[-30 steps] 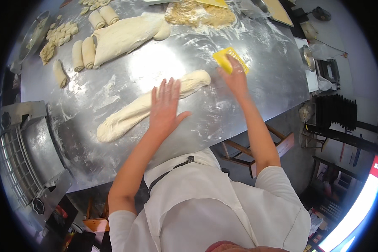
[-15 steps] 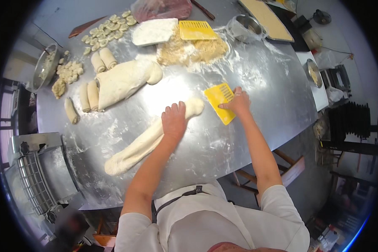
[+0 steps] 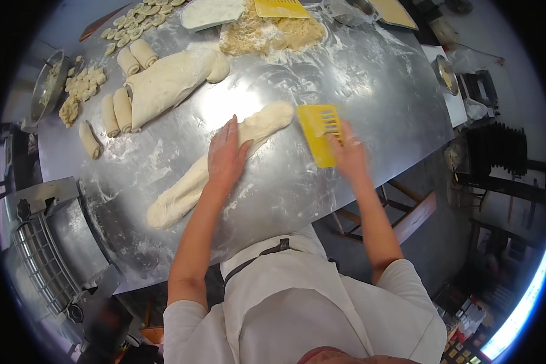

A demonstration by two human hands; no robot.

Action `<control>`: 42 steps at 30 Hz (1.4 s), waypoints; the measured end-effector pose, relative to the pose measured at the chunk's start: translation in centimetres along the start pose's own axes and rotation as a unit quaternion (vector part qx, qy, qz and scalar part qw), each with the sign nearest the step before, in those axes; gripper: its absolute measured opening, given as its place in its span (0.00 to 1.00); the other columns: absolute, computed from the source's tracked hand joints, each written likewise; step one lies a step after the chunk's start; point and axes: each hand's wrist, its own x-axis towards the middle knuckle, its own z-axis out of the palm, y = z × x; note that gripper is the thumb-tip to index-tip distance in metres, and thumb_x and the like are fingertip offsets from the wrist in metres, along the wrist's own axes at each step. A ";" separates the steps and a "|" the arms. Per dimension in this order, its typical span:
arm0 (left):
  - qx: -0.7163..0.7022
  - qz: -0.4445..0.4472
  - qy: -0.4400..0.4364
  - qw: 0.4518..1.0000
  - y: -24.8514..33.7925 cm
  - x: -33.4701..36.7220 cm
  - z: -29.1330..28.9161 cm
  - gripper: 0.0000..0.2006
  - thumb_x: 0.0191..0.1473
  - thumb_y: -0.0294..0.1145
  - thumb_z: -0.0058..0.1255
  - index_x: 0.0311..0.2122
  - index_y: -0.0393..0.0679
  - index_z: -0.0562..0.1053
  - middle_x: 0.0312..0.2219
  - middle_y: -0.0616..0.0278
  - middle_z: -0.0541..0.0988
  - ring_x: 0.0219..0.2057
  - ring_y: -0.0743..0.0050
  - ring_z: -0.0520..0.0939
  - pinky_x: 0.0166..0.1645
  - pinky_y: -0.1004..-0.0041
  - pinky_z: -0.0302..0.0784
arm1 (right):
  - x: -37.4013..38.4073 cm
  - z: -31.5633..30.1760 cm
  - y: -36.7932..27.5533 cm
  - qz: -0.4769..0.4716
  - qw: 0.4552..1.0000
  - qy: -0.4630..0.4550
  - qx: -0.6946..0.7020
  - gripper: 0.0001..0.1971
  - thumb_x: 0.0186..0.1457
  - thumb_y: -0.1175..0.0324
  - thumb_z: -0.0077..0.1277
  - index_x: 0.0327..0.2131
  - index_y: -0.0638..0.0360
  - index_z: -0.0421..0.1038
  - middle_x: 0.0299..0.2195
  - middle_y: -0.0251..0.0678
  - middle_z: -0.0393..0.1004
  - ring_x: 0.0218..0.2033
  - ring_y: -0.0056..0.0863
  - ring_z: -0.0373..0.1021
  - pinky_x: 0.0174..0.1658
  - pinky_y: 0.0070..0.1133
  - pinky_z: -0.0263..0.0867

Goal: The person cuts a long log of dough into small pieces using a yellow plastic scraper. They then flatten each piece, add a filling, and fold the dough to enclose it, forming small dumplings. The finished dumplings are placed on the metal work surface.

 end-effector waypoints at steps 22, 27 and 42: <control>0.021 0.049 -0.043 0.998 1.3 1.0 1.0 0.23 0.59 0.34 0.52 0.60 0.49 0.70 0.58 0.55 0.72 0.61 0.51 0.68 0.63 0.53 0.61 | 6.6 12.6 -10.1 -0.172 0.938 -0.123 -0.274 0.13 0.58 0.75 0.42 0.47 0.65 0.64 0.30 0.51 0.79 0.30 0.51 0.77 0.33 0.40 0.72; 0.028 0.028 0.043 0.998 1.3 -0.2 -2.4 0.23 0.60 0.34 0.51 0.61 0.50 0.70 0.59 0.50 0.69 0.62 0.48 0.66 0.65 0.49 0.59 | 9.5 9.1 -7.1 -0.114 0.960 -0.049 -0.251 0.12 0.60 0.71 0.45 0.46 0.64 0.64 0.25 0.51 0.77 0.27 0.54 0.76 0.32 0.43 0.70; -0.043 -0.005 0.034 0.998 -2.6 -3.6 -1.2 0.16 0.54 0.32 0.57 0.49 0.44 0.77 0.50 0.61 0.78 0.51 0.56 0.76 0.56 0.60 0.69 | -4.2 13.8 -13.9 -0.136 0.958 -0.130 -0.215 0.12 0.54 0.76 0.48 0.42 0.61 0.61 0.30 0.51 0.75 0.29 0.52 0.75 0.30 0.40 0.70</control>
